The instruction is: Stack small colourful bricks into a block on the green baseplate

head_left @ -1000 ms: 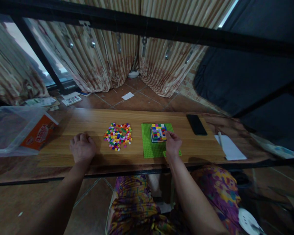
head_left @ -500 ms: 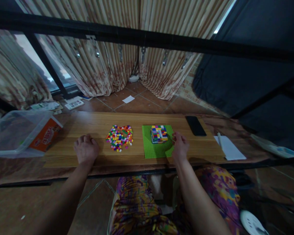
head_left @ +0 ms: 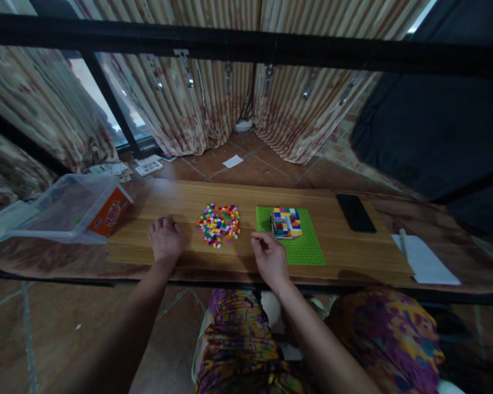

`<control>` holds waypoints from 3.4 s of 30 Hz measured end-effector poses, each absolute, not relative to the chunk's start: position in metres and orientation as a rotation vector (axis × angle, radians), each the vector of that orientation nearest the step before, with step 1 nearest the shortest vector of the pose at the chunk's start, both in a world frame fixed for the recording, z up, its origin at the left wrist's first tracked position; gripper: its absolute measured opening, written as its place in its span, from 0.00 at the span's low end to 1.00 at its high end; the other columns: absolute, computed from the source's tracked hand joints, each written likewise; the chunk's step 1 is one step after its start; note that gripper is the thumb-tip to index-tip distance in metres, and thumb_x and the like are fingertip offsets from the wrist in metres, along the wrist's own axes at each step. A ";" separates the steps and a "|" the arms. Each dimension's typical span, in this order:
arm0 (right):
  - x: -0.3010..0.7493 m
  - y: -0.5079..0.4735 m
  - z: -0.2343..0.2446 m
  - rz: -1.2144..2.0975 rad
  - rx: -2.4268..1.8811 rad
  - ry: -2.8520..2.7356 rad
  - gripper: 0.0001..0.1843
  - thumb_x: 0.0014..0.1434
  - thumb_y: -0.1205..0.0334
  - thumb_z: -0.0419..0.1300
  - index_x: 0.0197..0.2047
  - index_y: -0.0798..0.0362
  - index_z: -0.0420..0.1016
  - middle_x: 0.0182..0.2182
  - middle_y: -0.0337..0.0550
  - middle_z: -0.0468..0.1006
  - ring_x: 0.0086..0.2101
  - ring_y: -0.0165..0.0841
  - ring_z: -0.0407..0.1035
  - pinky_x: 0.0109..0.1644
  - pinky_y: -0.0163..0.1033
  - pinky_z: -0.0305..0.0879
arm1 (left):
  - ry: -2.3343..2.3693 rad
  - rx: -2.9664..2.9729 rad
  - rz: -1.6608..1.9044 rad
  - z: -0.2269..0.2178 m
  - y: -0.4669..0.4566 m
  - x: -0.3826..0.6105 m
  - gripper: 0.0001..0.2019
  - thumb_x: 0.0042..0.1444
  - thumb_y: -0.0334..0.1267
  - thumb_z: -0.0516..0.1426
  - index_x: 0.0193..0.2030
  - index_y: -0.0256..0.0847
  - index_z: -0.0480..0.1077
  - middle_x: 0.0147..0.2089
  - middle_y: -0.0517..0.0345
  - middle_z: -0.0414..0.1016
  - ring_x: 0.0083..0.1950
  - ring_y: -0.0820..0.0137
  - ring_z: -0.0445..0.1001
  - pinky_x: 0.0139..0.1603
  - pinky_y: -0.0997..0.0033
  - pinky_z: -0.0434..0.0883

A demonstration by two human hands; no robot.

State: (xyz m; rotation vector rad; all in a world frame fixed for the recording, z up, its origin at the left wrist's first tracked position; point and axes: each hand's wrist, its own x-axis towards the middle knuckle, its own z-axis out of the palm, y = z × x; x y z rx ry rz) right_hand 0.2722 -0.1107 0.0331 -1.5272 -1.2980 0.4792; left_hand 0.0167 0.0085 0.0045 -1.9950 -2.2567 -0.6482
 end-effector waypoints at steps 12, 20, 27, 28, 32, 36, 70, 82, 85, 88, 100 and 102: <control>0.260 -0.059 0.012 0.334 -1.824 -1.728 0.11 0.63 0.67 0.55 0.43 0.51 0.80 0.41 0.49 0.78 0.42 0.40 0.72 0.49 0.42 0.66 | -2.258 -1.986 -0.660 0.001 0.007 0.016 0.20 0.61 0.37 0.47 0.51 0.31 0.73 0.53 0.36 0.73 0.55 0.49 0.68 0.56 0.49 0.64; 0.257 -0.064 0.014 0.310 -1.783 -1.712 0.11 0.63 0.65 0.55 0.36 0.49 0.79 0.37 0.45 0.78 0.40 0.36 0.72 0.45 0.38 0.66 | -2.233 -2.000 -0.688 0.001 0.008 0.014 0.19 0.61 0.37 0.47 0.52 0.32 0.73 0.52 0.37 0.73 0.55 0.49 0.68 0.56 0.48 0.63; 0.278 -0.111 0.025 0.648 -1.547 -1.199 0.08 0.59 0.57 0.59 0.37 0.51 0.77 0.32 0.41 0.81 0.33 0.34 0.75 0.40 0.38 0.69 | -2.259 -1.986 -0.626 0.007 0.007 0.017 0.20 0.61 0.37 0.47 0.52 0.30 0.73 0.53 0.35 0.73 0.55 0.47 0.67 0.56 0.47 0.65; 0.286 -0.118 0.027 0.670 -1.525 -1.128 0.08 0.58 0.56 0.60 0.36 0.51 0.77 0.31 0.41 0.81 0.33 0.34 0.75 0.40 0.37 0.69 | -2.260 -1.989 -0.621 0.008 0.007 0.018 0.20 0.61 0.37 0.47 0.52 0.30 0.73 0.53 0.35 0.73 0.55 0.47 0.68 0.56 0.47 0.65; 0.324 -0.136 0.034 0.617 -1.530 -0.901 0.11 0.53 0.52 0.65 0.33 0.52 0.77 0.29 0.40 0.81 0.30 0.32 0.73 0.37 0.37 0.68 | -2.250 -1.994 -0.634 0.009 0.008 0.017 0.21 0.60 0.37 0.47 0.53 0.29 0.72 0.53 0.34 0.73 0.55 0.47 0.68 0.57 0.46 0.65; 0.363 -0.135 0.036 0.485 -1.620 -0.802 0.15 0.51 0.50 0.66 0.34 0.54 0.78 0.29 0.42 0.81 0.29 0.33 0.73 0.37 0.39 0.68 | -2.233 -2.000 -0.671 0.007 0.009 0.016 0.20 0.60 0.37 0.47 0.50 0.29 0.73 0.52 0.33 0.74 0.55 0.46 0.69 0.57 0.46 0.65; 0.381 -0.099 0.030 0.097 -1.861 -1.012 0.16 0.56 0.55 0.56 0.36 0.55 0.82 0.32 0.50 0.83 0.31 0.39 0.75 0.38 0.41 0.67 | -2.245 -2.007 -0.686 0.005 0.010 0.015 0.18 0.60 0.37 0.48 0.49 0.30 0.72 0.52 0.33 0.73 0.57 0.47 0.68 0.58 0.44 0.65; 0.382 -0.101 0.027 0.151 -1.826 -0.999 0.15 0.56 0.56 0.57 0.36 0.56 0.82 0.32 0.50 0.83 0.31 0.37 0.75 0.38 0.40 0.66 | -2.274 -1.998 -0.611 0.008 0.009 0.017 0.20 0.61 0.38 0.47 0.51 0.28 0.72 0.54 0.32 0.72 0.58 0.47 0.68 0.58 0.46 0.65; 0.384 -0.099 0.025 0.255 -1.716 -0.893 0.15 0.54 0.55 0.59 0.35 0.57 0.81 0.31 0.48 0.82 0.31 0.36 0.74 0.38 0.39 0.67 | -2.242 -2.019 -0.596 0.007 0.010 0.016 0.20 0.61 0.38 0.46 0.49 0.28 0.73 0.53 0.32 0.73 0.57 0.48 0.68 0.59 0.46 0.65; 0.387 -0.093 0.024 0.375 -1.589 -0.683 0.15 0.50 0.54 0.63 0.34 0.57 0.80 0.29 0.45 0.81 0.30 0.33 0.73 0.36 0.37 0.66 | -2.253 -2.008 -0.622 0.007 0.010 0.016 0.20 0.61 0.38 0.46 0.50 0.28 0.72 0.54 0.33 0.73 0.58 0.48 0.68 0.59 0.46 0.65; 0.385 -0.074 0.021 0.606 -1.496 -0.444 0.17 0.37 0.52 0.69 0.28 0.56 0.79 0.24 0.40 0.80 0.25 0.31 0.72 0.29 0.35 0.65 | -2.263 -1.994 -0.719 0.004 0.011 0.015 0.19 0.60 0.38 0.47 0.50 0.30 0.73 0.53 0.32 0.73 0.57 0.46 0.68 0.57 0.42 0.66; 0.384 -0.074 0.021 0.612 -1.493 -0.427 0.17 0.37 0.52 0.69 0.28 0.56 0.79 0.24 0.41 0.80 0.25 0.31 0.73 0.29 0.35 0.65 | -2.250 -2.005 -0.726 0.002 0.011 0.014 0.19 0.60 0.38 0.48 0.50 0.30 0.73 0.53 0.31 0.73 0.57 0.45 0.68 0.57 0.41 0.65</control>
